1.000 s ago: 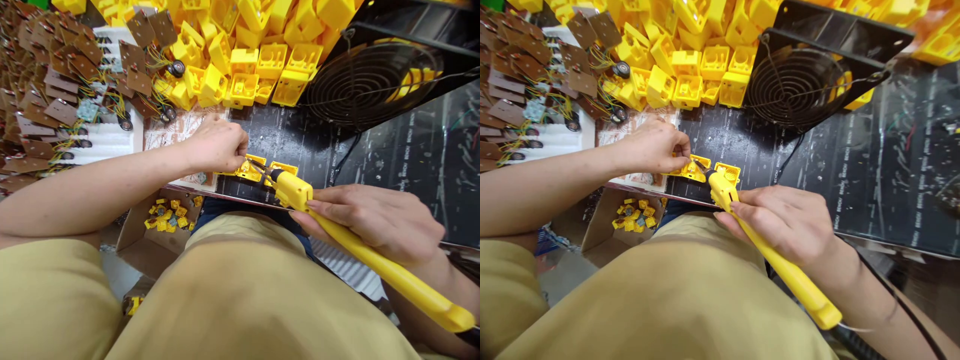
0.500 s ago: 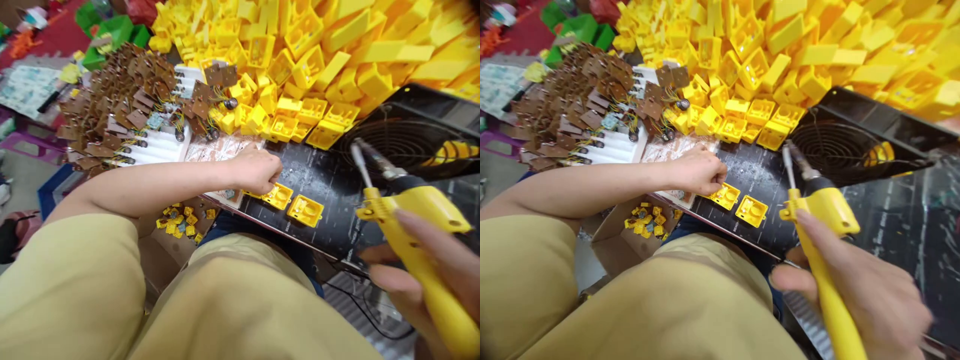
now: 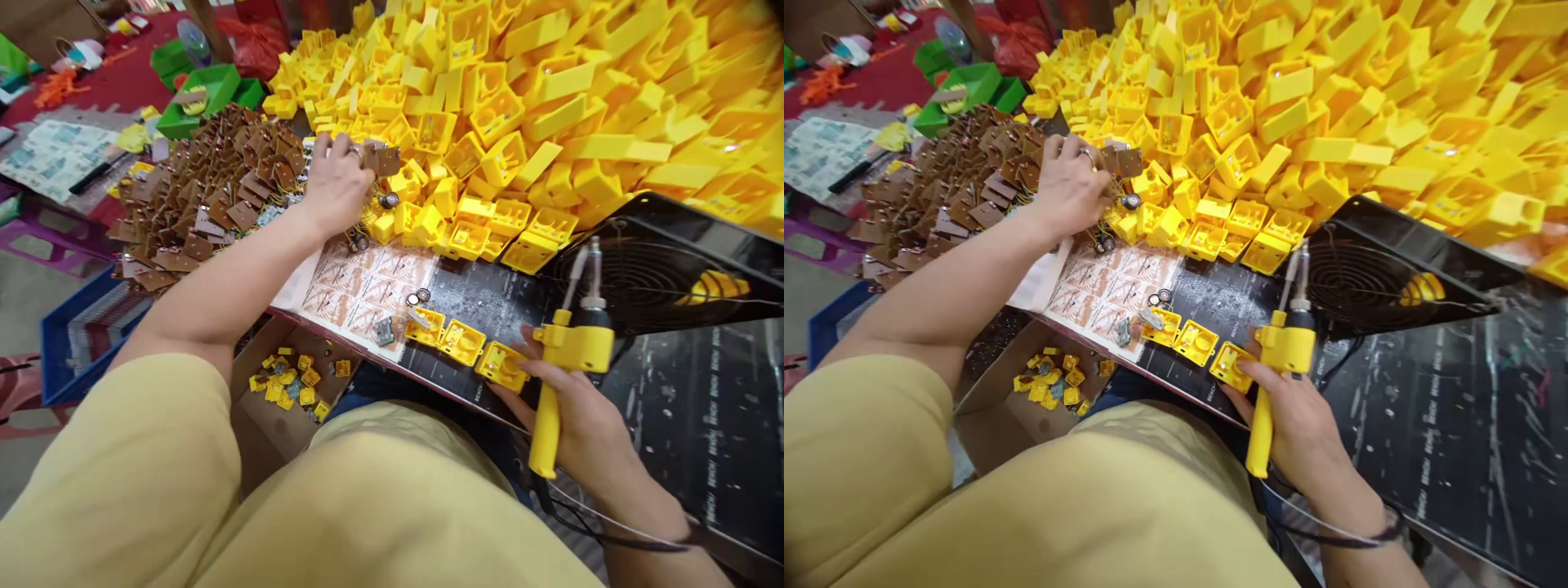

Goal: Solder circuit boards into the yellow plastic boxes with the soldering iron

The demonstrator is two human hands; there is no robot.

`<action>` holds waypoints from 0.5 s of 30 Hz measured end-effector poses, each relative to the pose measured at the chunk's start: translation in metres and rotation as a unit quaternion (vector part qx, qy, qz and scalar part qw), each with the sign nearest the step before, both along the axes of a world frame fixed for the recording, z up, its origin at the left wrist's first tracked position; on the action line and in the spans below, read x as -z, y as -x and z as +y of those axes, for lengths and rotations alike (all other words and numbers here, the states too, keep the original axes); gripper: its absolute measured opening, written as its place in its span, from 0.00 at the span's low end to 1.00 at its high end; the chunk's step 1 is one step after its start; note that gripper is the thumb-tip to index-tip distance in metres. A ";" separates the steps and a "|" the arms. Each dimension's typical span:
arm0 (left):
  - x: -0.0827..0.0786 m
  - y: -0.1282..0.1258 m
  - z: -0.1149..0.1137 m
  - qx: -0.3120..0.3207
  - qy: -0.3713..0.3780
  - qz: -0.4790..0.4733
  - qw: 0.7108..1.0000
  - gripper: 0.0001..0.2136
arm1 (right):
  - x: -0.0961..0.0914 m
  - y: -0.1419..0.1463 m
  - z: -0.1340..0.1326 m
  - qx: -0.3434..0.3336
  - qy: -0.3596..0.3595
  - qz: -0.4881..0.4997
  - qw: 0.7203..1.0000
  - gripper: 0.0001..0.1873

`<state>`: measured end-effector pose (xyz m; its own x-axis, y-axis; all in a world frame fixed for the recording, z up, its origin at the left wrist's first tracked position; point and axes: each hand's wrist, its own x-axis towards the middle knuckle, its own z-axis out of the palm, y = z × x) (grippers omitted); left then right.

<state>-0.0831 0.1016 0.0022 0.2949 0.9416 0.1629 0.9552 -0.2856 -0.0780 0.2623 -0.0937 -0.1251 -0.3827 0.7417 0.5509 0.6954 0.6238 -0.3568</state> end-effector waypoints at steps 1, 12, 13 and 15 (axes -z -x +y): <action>-0.005 0.008 0.009 -0.013 -0.004 0.007 1.000 0.08 | 0.001 0.005 0.001 -0.001 -0.001 -0.003 1.000 0.16; -0.075 -0.001 -0.011 0.102 0.149 -0.457 0.871 0.17 | -0.014 0.030 0.022 -0.026 -0.037 -0.038 0.998 0.20; -0.064 -0.009 -0.014 0.102 0.191 -0.484 0.848 0.18 | -0.017 0.031 0.020 -0.025 -0.037 -0.039 0.998 0.20; -0.037 -0.028 -0.021 0.104 0.283 -0.501 0.811 0.18 | -0.023 0.030 0.015 -0.012 -0.043 -0.033 0.998 0.20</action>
